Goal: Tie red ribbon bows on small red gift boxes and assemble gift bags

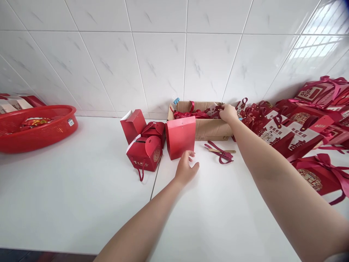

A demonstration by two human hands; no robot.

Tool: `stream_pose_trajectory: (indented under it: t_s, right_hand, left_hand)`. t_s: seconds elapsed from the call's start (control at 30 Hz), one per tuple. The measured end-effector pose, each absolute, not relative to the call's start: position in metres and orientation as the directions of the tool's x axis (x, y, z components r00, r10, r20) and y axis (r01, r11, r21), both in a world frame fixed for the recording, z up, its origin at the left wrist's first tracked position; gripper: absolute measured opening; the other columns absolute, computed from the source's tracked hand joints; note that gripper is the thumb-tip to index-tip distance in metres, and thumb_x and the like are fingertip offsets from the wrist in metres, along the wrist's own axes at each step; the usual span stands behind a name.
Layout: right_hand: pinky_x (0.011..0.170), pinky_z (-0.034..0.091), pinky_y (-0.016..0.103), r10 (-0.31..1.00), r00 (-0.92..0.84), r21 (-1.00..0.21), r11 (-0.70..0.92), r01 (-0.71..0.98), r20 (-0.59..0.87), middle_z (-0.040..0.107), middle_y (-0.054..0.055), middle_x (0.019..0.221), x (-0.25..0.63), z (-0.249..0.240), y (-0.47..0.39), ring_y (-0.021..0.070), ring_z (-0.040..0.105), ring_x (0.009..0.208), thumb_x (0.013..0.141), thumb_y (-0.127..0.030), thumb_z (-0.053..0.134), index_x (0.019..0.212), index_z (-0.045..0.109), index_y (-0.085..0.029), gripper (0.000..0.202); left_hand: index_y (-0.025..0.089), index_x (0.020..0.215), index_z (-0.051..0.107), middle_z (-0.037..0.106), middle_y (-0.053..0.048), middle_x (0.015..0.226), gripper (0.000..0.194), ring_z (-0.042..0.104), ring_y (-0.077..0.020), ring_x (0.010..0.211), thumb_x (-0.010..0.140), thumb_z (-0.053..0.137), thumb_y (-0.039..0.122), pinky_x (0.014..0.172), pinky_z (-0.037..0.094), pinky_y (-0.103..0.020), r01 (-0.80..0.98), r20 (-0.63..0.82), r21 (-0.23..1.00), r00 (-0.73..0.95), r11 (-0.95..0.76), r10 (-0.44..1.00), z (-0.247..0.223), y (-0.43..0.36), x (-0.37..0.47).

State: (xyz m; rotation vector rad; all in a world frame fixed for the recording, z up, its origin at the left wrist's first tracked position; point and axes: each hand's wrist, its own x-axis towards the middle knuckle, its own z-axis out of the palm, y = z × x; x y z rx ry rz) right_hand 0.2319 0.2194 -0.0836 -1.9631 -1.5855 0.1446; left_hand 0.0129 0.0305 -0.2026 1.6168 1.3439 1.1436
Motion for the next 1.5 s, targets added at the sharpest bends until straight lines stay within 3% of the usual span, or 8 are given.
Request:
stream_pose_trajectory:
  t_s: [0.27, 0.47, 0.67, 0.83, 0.97, 1.17, 1.33, 1.5]
  right_hand:
    - [0.089, 0.046, 0.034, 0.82, 0.315, -0.597, 0.042, 0.801, 0.479, 0.063, 0.014, 0.114, 0.236, -0.078, 0.203, 0.0235, 0.058, 0.105, 0.093, -0.022, 0.035, 0.118, 0.055, -0.015, 0.032]
    - [0.085, 0.048, 0.031, 0.724, 0.268, -0.618, 0.27, 0.738, 0.636, 0.068, 0.01, 0.101, 0.249, -0.09, 0.154, 0.0213, 0.063, 0.094, 0.091, -0.025, 0.039, 0.107, 0.058, -0.016, 0.027]
    - [0.081, 0.051, 0.035, 0.546, 0.426, -0.671, 0.397, 0.626, 0.721, 0.068, 0.007, 0.092, 0.259, -0.114, 0.124, 0.0215, 0.067, 0.088, 0.088, -0.028, 0.044, 0.1, 0.059, -0.017, 0.022]
    - [0.066, 0.056, 0.037, 0.628, 0.451, -0.736, 0.314, 0.6, 0.635, 0.064, 0.005, 0.08, 0.285, -0.092, 0.108, 0.0195, 0.065, 0.066, 0.084, -0.025, 0.053, 0.093, 0.06, -0.018, 0.014]
    - [0.059, 0.057, 0.037, 0.82, 0.455, -0.836, 0.05, 0.546, 0.347, 0.065, 0.006, 0.081, 0.309, -0.074, 0.089, 0.0184, 0.064, 0.058, 0.082, -0.019, 0.056, 0.095, 0.062, -0.019, 0.014]
    - [0.063, 0.056, 0.039, 0.934, 0.353, -0.756, -0.263, 0.599, -0.045, 0.065, 0.005, 0.067, 0.324, -0.085, 0.085, 0.0209, 0.065, 0.054, 0.077, -0.013, 0.062, 0.084, 0.067, -0.017, 0.01]
    - [0.074, 0.056, 0.037, 0.947, 0.322, -0.71, -0.218, 0.67, 0.013, 0.069, 0.004, 0.07, 0.334, -0.103, 0.097, 0.0184, 0.066, 0.059, 0.074, -0.015, 0.067, 0.094, 0.071, -0.017, 0.021]
    - [0.075, 0.057, 0.037, 0.897, 0.428, -0.79, -0.182, 0.586, 0.111, 0.069, 0.005, 0.066, 0.343, -0.113, 0.105, 0.0192, 0.067, 0.062, 0.074, -0.02, 0.069, 0.101, 0.071, -0.016, 0.027]
  left_hand:
    - [0.024, 0.099, 0.048, 0.056, -0.004, 0.106, 0.03, 0.053, -0.0173, 0.086, 0.071, 0.056, 0.015, 0.076, 0.044, -0.031, 0.332, 0.189, 0.923, 0.045, -0.193, 0.981, -0.208, 0.035, 0.013]
    - [0.023, 0.098, 0.048, 0.055, -0.004, 0.106, 0.029, 0.053, -0.0176, 0.088, 0.071, 0.055, 0.014, 0.076, 0.044, -0.031, 0.312, 0.225, 0.922, 0.052, -0.23, 0.973, -0.21, 0.037, 0.013]
    - [0.022, 0.097, 0.049, 0.056, -0.003, 0.106, 0.028, 0.053, -0.0164, 0.085, 0.071, 0.056, 0.015, 0.074, 0.043, -0.03, 0.327, 0.237, 0.913, 0.056, -0.242, 0.97, -0.211, 0.039, 0.011]
    - [0.021, 0.096, 0.048, 0.055, -0.003, 0.104, 0.027, 0.052, -0.0149, 0.085, 0.071, 0.056, 0.013, 0.074, 0.043, -0.028, 0.346, 0.236, 0.907, 0.051, -0.239, 0.97, -0.208, 0.038, 0.012]
    - [0.021, 0.096, 0.048, 0.053, -0.003, 0.103, 0.026, 0.052, -0.0144, 0.085, 0.072, 0.054, 0.013, 0.073, 0.043, -0.027, 0.35, 0.213, 0.911, 0.053, -0.218, 0.976, -0.206, 0.038, 0.013]
    - [0.021, 0.095, 0.049, 0.054, -0.003, 0.103, 0.024, 0.052, -0.0136, 0.083, 0.073, 0.054, 0.013, 0.073, 0.042, -0.027, 0.37, 0.195, 0.909, 0.037, -0.194, 0.98, -0.204, 0.038, 0.013]
    - [0.02, 0.095, 0.051, 0.056, -0.003, 0.104, 0.024, 0.052, -0.014, 0.084, 0.073, 0.054, 0.012, 0.077, 0.043, -0.028, 0.388, 0.194, 0.901, 0.04, -0.195, 0.98, -0.201, 0.036, 0.013]
    - [0.02, 0.095, 0.051, 0.056, -0.004, 0.103, 0.023, 0.053, -0.014, 0.084, 0.074, 0.054, 0.013, 0.077, 0.044, -0.029, 0.395, 0.194, 0.898, 0.043, -0.195, 0.98, -0.2, 0.035, 0.013]
